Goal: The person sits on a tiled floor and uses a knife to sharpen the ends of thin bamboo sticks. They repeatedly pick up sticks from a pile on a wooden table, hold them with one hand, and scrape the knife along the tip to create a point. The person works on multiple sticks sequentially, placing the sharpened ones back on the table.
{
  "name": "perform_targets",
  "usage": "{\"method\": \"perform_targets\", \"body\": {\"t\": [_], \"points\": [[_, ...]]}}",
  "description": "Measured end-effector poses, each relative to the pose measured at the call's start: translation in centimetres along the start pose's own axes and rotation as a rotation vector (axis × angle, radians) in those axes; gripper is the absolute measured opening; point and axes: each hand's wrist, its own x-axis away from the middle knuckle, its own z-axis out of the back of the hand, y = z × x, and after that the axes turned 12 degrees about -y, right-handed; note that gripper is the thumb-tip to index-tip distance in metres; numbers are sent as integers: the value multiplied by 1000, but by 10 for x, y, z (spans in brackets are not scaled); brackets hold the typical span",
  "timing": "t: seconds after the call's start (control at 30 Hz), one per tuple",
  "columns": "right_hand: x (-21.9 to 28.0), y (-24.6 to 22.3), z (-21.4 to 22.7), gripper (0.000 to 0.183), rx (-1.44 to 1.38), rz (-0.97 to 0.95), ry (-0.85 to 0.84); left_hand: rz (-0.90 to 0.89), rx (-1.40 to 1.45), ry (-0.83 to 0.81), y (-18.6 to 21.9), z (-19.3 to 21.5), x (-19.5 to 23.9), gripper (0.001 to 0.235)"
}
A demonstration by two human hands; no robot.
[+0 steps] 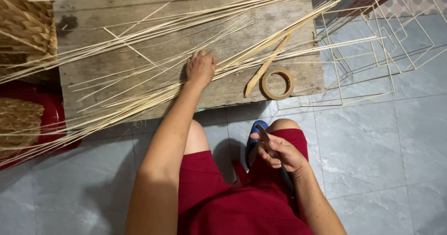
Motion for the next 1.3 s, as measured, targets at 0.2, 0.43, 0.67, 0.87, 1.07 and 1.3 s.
{"method": "perform_targets", "body": {"t": [0.2, 0.43, 0.67, 0.87, 1.07, 1.3], "points": [[2, 2, 1, 65, -4, -2, 9, -147, -8, 149, 12, 14, 8, 9], [1, 5, 0, 64, 33, -8, 18, -292, -13, 325, 41, 45, 28, 13], [-2, 9, 0, 64, 47, 1, 51, -291, 111, 259, 72, 55, 45, 8], [-4, 14, 6, 61, 84, 20, 62, -484, 100, 391, 110, 65, 60, 15], [-3, 18, 10, 54, 61, 0, 98, -515, 142, 423, 140, 89, 76, 14], [-4, 20, 18, 52, 88, 32, 152, -507, 135, 366, 154, 99, 81, 16]]}}
